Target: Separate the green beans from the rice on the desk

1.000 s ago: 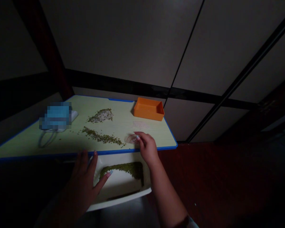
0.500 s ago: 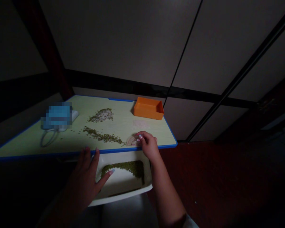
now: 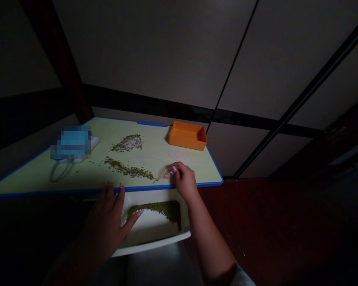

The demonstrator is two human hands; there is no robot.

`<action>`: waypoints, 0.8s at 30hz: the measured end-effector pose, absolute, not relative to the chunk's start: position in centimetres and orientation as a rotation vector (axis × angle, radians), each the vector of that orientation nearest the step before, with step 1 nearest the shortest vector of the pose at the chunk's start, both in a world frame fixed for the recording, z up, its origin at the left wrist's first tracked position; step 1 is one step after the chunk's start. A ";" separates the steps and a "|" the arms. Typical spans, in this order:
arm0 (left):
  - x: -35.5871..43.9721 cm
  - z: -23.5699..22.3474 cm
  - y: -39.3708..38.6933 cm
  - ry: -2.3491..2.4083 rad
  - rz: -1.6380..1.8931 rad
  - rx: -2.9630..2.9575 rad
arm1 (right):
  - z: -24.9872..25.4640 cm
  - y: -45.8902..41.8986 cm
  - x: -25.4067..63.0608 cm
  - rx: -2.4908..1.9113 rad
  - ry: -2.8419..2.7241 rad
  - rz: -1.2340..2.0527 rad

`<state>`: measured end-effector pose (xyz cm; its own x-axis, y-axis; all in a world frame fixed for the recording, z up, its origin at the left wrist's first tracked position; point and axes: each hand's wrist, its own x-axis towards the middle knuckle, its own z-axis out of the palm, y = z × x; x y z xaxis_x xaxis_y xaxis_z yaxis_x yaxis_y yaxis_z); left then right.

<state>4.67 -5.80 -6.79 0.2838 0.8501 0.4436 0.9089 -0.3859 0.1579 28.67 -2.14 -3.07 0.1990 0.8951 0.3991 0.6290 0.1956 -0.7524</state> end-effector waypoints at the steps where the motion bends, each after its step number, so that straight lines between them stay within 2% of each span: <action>1: 4.7 -6.8 -5.8 -1.660 -0.711 -2.414 | -3.1 -2.1 28.7 -1.512 -1.524 0.346; 24: 4.5 -6.9 -6.0 -1.656 -0.763 -2.429 | -3.2 -2.8 28.6 -1.381 -1.576 0.478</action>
<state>4.50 -5.99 -6.87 0.2810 0.8437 0.4574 0.8959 -0.4015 0.1902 28.59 -2.82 -3.19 0.0917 0.9150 0.3929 0.5429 0.2848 -0.7900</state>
